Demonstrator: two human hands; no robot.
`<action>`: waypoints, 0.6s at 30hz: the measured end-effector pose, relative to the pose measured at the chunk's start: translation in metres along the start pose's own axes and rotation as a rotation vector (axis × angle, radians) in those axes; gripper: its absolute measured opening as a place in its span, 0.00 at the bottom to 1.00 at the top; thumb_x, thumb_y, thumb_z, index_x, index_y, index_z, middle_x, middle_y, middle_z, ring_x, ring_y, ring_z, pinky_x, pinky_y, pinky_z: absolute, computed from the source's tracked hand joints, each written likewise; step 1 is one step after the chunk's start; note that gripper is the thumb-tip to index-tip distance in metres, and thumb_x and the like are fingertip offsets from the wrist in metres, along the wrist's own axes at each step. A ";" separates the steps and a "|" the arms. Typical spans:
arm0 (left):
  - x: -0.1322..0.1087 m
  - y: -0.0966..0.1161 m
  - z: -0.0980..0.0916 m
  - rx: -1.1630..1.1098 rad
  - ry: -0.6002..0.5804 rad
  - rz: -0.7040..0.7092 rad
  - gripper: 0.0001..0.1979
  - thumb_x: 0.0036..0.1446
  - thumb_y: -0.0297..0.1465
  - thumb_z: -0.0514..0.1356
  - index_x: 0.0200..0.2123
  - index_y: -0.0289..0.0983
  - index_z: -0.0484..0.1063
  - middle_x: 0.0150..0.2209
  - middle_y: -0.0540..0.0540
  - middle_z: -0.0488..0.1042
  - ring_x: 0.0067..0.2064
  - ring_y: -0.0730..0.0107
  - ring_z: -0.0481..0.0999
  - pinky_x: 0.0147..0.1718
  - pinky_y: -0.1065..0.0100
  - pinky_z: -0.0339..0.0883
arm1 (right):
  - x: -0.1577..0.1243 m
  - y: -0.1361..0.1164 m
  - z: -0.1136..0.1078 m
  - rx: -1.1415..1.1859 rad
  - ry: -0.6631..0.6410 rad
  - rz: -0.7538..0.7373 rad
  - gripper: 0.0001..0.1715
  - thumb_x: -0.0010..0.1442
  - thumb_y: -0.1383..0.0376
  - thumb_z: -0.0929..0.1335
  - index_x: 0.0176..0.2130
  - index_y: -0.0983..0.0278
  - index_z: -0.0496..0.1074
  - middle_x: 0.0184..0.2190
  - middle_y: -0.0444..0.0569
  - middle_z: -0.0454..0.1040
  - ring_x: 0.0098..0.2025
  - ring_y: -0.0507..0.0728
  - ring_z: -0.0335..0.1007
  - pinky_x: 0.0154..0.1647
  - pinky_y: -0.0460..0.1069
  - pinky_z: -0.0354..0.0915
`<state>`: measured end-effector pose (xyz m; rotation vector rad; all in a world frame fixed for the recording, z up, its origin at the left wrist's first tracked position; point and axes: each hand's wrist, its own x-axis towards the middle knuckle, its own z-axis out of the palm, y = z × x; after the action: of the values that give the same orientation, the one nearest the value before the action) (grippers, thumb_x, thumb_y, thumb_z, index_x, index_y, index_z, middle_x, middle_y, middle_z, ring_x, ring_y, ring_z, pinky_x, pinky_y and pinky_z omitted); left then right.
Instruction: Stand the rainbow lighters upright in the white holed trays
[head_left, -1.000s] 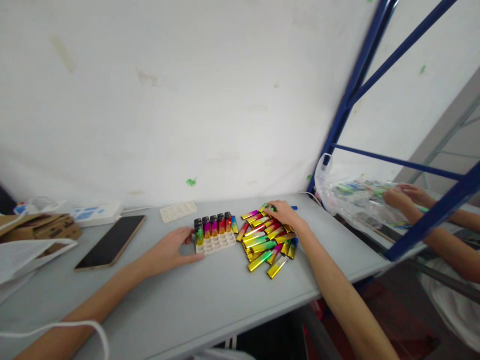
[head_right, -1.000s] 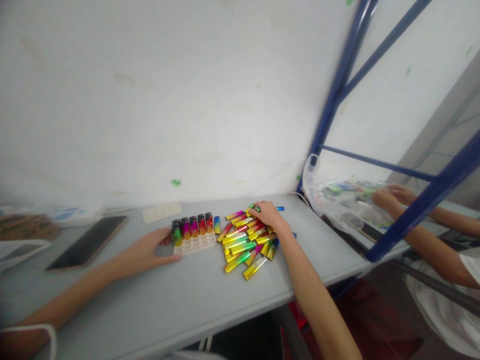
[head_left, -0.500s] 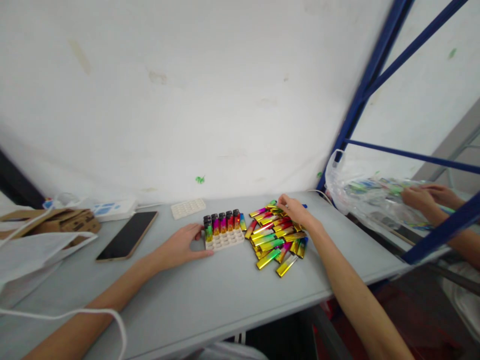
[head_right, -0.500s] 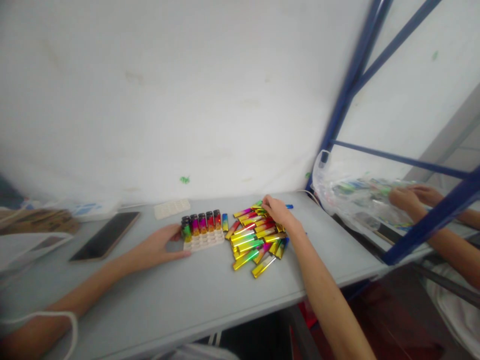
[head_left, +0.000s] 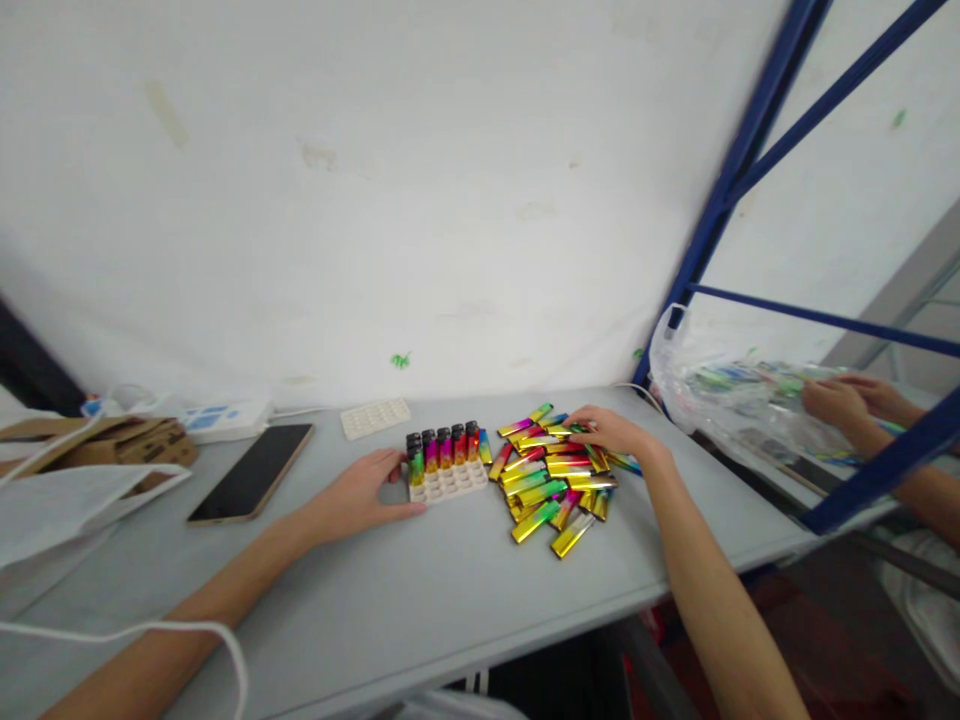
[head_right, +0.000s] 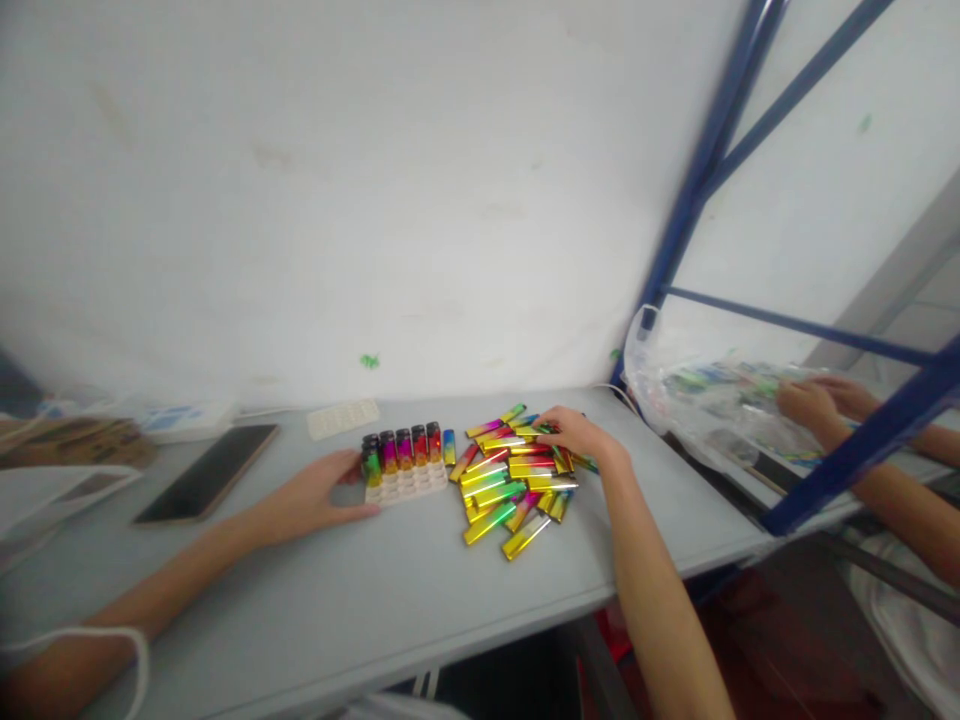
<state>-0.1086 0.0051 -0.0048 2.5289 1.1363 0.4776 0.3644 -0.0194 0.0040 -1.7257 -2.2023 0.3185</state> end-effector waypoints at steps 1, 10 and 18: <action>0.000 0.000 0.000 0.000 -0.004 0.001 0.30 0.50 0.58 0.67 0.41 0.38 0.74 0.40 0.42 0.78 0.42 0.52 0.77 0.45 0.57 0.72 | 0.001 0.003 0.002 -0.010 0.009 0.016 0.20 0.64 0.59 0.72 0.52 0.64 0.82 0.50 0.57 0.82 0.49 0.64 0.78 0.54 0.54 0.70; 0.000 0.000 -0.001 0.003 0.001 0.024 0.30 0.51 0.59 0.66 0.41 0.38 0.74 0.39 0.42 0.78 0.41 0.51 0.77 0.44 0.56 0.73 | 0.008 -0.010 0.006 0.145 0.254 0.031 0.21 0.66 0.54 0.69 0.50 0.62 0.83 0.47 0.55 0.85 0.45 0.67 0.78 0.50 0.57 0.70; -0.001 0.000 0.000 -0.009 0.006 0.000 0.30 0.50 0.58 0.67 0.41 0.38 0.74 0.40 0.40 0.78 0.42 0.50 0.78 0.44 0.55 0.73 | 0.021 -0.054 0.025 0.807 0.420 0.068 0.28 0.57 0.45 0.75 0.47 0.63 0.81 0.38 0.49 0.81 0.40 0.58 0.74 0.42 0.51 0.69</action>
<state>-0.1092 0.0049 -0.0051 2.5213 1.1336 0.4890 0.3016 -0.0114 0.0029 -1.2575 -1.4222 0.6760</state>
